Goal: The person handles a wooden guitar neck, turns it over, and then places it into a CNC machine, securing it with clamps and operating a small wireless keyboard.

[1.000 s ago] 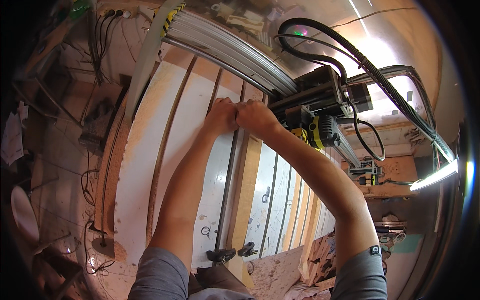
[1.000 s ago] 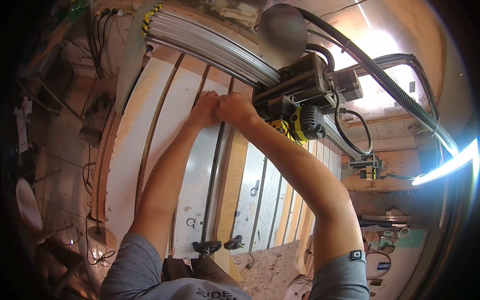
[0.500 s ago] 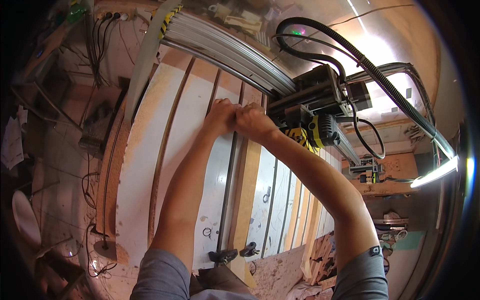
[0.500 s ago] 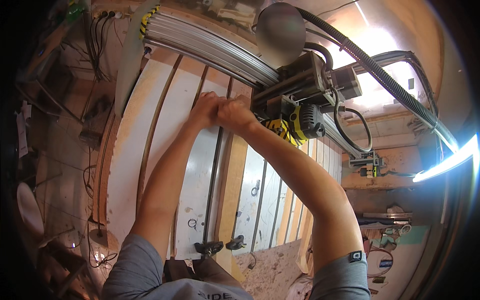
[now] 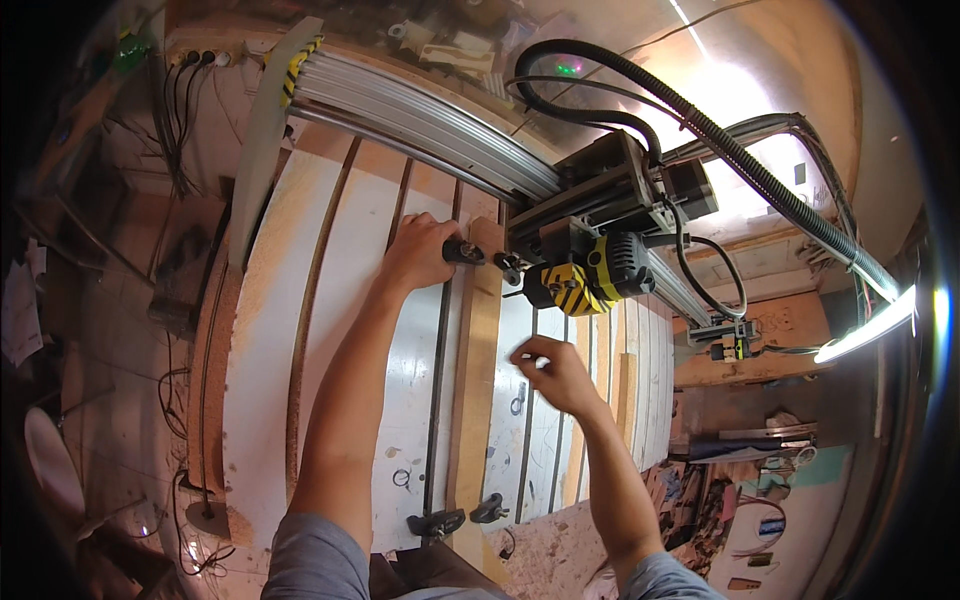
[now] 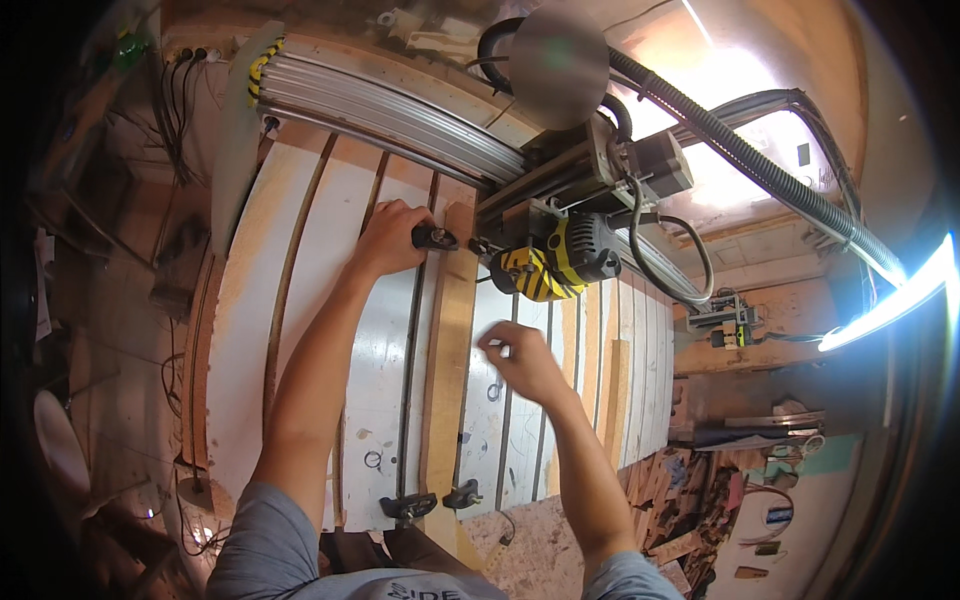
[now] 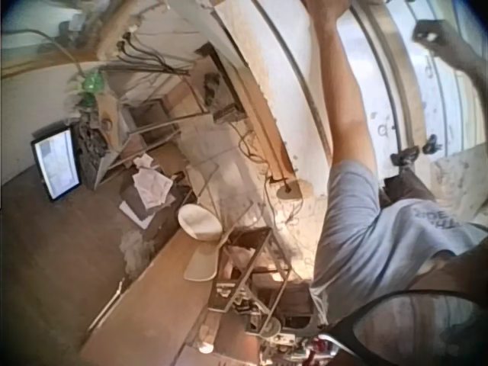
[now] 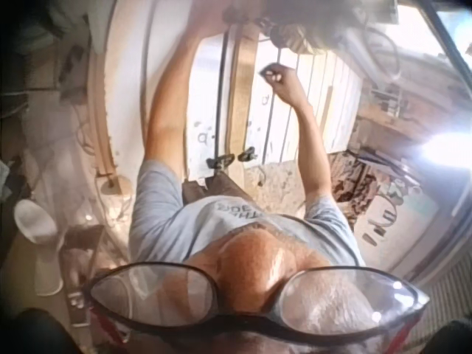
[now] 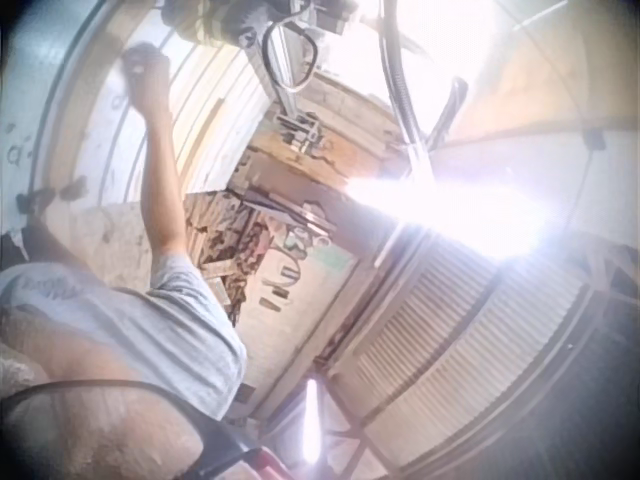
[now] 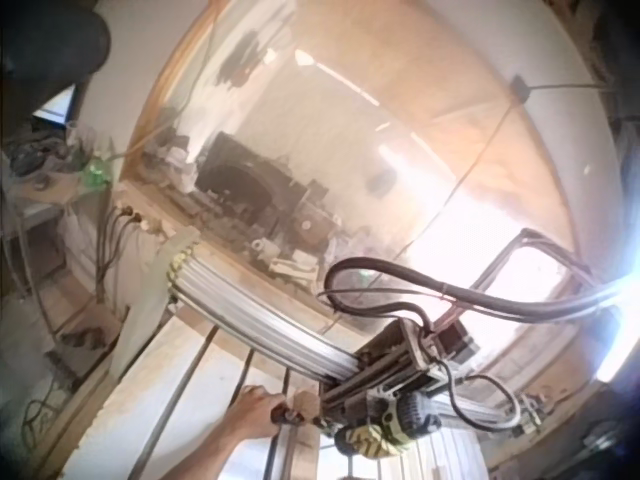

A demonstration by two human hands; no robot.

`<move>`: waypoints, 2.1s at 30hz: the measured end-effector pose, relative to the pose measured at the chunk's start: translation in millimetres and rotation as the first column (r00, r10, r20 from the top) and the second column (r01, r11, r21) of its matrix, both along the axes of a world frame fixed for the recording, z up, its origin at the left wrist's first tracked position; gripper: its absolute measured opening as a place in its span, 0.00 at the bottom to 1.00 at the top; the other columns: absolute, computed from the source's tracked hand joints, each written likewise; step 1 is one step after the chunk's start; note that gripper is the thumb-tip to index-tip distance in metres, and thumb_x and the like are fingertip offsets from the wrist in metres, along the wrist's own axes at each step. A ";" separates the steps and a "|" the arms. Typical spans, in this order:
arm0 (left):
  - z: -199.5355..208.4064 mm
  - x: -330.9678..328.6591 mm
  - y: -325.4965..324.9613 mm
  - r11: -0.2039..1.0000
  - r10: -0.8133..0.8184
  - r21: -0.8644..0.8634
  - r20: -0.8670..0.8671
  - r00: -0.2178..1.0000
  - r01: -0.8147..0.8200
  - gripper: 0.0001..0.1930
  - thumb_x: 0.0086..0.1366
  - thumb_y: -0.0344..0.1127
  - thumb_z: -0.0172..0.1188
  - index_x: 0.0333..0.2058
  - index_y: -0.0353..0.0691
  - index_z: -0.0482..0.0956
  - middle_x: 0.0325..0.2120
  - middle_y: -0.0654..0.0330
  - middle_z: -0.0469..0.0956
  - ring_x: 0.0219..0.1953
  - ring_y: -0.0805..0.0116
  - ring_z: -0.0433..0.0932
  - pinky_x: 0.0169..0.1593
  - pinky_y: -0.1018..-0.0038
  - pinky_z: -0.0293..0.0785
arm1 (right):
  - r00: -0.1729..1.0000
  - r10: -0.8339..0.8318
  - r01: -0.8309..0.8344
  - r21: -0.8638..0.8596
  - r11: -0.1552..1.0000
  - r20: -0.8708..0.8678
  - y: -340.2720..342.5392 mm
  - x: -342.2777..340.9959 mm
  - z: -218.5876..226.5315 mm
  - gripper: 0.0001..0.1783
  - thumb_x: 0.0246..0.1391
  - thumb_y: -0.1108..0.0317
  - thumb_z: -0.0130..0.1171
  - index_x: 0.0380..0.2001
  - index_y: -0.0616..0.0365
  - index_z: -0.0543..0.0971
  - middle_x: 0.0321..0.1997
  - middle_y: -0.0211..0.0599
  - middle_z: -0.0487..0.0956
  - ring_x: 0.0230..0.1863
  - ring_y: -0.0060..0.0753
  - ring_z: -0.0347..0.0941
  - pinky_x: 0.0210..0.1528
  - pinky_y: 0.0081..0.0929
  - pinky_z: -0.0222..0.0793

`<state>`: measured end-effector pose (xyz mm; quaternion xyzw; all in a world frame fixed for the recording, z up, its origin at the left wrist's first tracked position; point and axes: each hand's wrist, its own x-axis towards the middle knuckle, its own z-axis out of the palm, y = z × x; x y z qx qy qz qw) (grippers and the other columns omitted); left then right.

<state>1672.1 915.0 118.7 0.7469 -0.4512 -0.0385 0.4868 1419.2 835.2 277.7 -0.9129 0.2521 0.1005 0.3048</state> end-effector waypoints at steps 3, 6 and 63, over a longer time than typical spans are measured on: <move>10.0 -8.2 -6.9 1.000 -0.021 0.010 0.007 1.000 0.021 0.14 0.47 0.31 0.65 0.36 0.46 0.82 0.33 0.57 0.83 0.47 0.55 0.77 0.60 0.61 0.64 | 0.962 -0.245 0.263 -0.173 0.949 0.117 -82.0 -65.1 -47.3 0.08 0.57 0.73 0.61 0.38 0.67 0.82 0.40 0.44 0.85 0.30 0.33 0.80 0.36 0.30 0.75; 7.7 -7.6 -2.9 0.999 -0.006 0.045 0.044 0.999 0.004 0.15 0.47 0.31 0.65 0.37 0.46 0.82 0.34 0.58 0.82 0.46 0.55 0.77 0.58 0.61 0.66 | 0.938 -0.202 0.266 -0.210 0.941 0.283 -107.3 -40.7 -57.7 0.12 0.58 0.73 0.61 0.45 0.64 0.80 0.44 0.49 0.83 0.36 0.41 0.81 0.39 0.33 0.76; 23.6 -82.0 -32.4 0.861 0.490 -0.080 -0.131 0.862 -0.501 0.16 0.55 0.31 0.71 0.43 0.32 0.84 0.38 0.48 0.85 0.42 0.56 0.85 0.50 0.68 0.78 | 0.708 -0.340 0.429 0.006 0.903 0.619 -120.8 53.0 -121.3 0.15 0.51 0.61 0.69 0.37 0.61 0.83 0.33 0.52 0.85 0.37 0.54 0.83 0.40 0.42 0.75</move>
